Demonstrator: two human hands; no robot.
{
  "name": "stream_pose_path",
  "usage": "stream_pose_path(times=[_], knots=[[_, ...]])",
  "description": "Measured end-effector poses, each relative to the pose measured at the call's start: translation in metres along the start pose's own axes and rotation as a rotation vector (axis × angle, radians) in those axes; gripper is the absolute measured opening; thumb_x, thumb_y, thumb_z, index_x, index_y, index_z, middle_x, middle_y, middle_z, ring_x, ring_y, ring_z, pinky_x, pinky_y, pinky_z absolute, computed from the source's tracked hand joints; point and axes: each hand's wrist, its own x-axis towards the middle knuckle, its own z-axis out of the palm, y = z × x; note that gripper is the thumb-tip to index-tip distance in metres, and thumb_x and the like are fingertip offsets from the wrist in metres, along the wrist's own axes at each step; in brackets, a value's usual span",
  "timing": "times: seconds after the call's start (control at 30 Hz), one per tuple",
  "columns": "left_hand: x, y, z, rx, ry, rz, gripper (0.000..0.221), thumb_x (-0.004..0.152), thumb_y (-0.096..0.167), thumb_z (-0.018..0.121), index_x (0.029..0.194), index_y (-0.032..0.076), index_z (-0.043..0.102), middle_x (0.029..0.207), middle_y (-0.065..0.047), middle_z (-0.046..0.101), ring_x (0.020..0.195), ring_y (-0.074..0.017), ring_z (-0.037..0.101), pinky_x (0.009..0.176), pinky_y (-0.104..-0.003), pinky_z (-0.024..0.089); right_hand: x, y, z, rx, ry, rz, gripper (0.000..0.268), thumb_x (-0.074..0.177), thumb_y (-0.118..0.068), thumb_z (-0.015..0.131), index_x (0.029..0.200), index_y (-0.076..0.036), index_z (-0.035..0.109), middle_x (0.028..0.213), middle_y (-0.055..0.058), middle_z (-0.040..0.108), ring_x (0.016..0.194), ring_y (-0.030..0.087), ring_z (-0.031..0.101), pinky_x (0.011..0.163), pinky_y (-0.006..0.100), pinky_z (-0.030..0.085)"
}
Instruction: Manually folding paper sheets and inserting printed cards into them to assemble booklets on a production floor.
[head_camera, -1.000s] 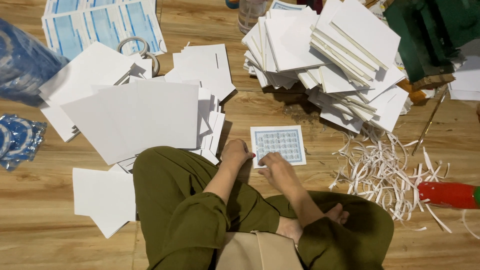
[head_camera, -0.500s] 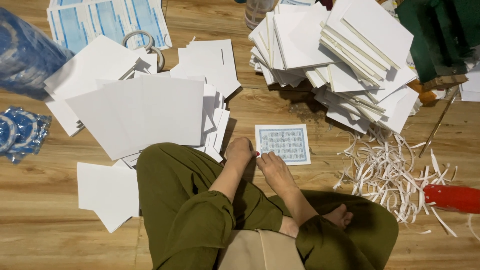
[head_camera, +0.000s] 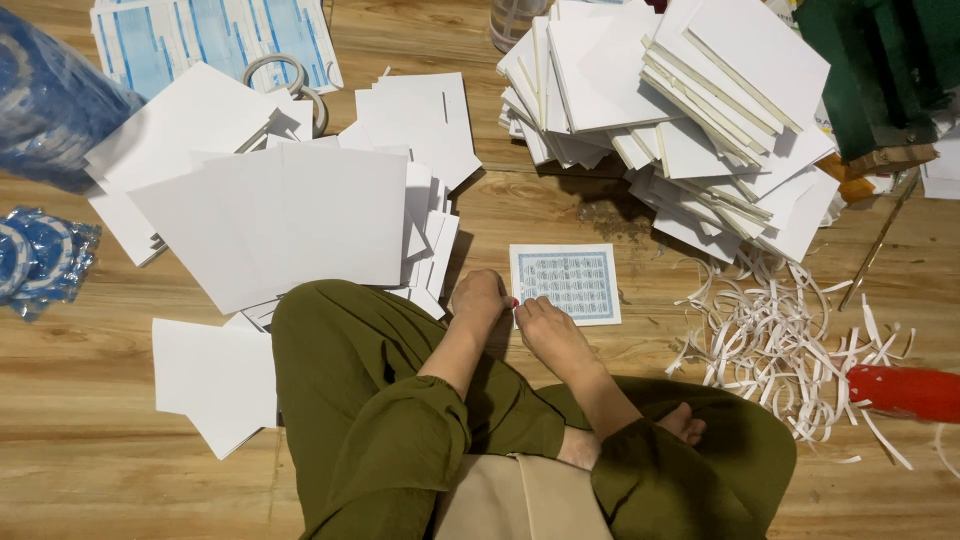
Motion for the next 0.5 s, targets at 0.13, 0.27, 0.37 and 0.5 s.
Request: stream_pose_path(times=[0.13,0.27,0.37,0.5], knots=[[0.006,-0.001,0.004,0.015,0.02,-0.008,0.013,0.073,0.016,0.07,0.084,0.01,0.07,0.08,-0.017,0.066,0.088,-0.035,0.064,0.078,-0.047,0.05,0.004,0.004,0.027,-0.167,0.08,-0.06,0.005,0.078,-0.014,0.048,0.075,-0.01,0.05,0.066,0.004,0.047,0.069,0.021,0.053,0.054,0.029,0.046],[0.007,0.002,0.004,0.056,0.011,-0.028,0.014,0.074,0.015,0.07,0.086,0.009,0.07,0.08,-0.017,0.066,0.087,-0.0342,0.064,0.077,-0.047,0.051,0.004,0.0,0.015,-0.226,0.181,-0.103,0.006,0.076,-0.014,0.048,0.071,-0.01,0.048,0.063,0.004,0.045,0.067,0.021,0.052,0.052,0.027,0.045],[-0.004,0.005,-0.007,0.023,-0.038,-0.034,0.018,0.075,0.017,0.069,0.09,0.005,0.069,0.088,-0.02,0.066,0.094,-0.0368,0.062,0.081,-0.048,0.049,-0.001,0.013,0.037,-0.193,0.173,-0.123,0.008,0.074,-0.017,0.049,0.07,-0.011,0.045,0.064,0.004,0.043,0.068,0.021,0.051,0.053,0.027,0.044],[-0.003,0.007,-0.007,0.025,-0.078,-0.046,0.024,0.075,0.019,0.069,0.093,0.003,0.067,0.092,-0.021,0.065,0.097,-0.0371,0.06,0.083,-0.05,0.048,-0.007,0.012,0.013,-0.124,0.155,-0.129,0.009,0.074,-0.016,0.05,0.07,-0.009,0.046,0.064,0.005,0.044,0.069,0.022,0.052,0.055,0.028,0.045]])
